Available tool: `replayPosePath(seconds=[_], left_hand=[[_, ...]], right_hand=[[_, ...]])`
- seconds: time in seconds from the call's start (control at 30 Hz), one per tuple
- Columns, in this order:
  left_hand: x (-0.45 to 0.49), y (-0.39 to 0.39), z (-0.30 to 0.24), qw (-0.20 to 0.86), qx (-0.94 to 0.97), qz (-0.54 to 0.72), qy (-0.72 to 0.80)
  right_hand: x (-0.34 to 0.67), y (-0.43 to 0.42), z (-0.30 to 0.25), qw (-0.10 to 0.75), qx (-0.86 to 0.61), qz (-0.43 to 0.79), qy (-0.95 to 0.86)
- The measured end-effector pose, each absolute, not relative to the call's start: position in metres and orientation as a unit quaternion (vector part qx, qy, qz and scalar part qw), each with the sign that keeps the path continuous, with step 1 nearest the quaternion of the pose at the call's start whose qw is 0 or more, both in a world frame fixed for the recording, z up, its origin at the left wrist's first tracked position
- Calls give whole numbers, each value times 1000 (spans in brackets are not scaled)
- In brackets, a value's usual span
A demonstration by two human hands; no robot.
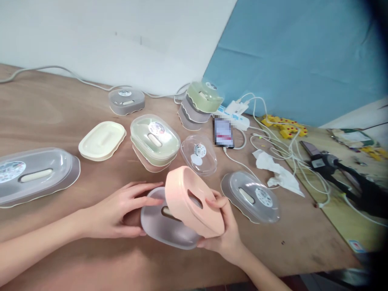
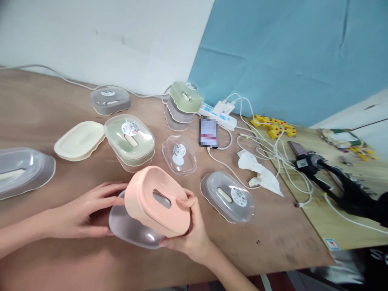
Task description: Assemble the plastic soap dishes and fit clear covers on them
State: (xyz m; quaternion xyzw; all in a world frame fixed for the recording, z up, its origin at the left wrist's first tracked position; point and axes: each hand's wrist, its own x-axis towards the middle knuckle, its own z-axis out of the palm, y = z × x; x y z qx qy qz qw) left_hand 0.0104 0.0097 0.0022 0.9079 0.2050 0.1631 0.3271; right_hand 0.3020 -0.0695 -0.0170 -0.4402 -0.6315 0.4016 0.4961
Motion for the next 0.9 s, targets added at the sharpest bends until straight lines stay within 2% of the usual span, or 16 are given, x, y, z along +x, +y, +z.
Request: replayPosePath(seconds=[0.17,0.53,0.9], left_hand=[[11,10,2,311,912,158,215],[13,8,5,351,887,156,257],[4,1,-1,332,878,156,307]], right_hand=[[297,-68,-16,463,-466,407,-635],[280,-60,-18,475,-491,424,-595],[260,-44,-23,453,-421,374,-691]])
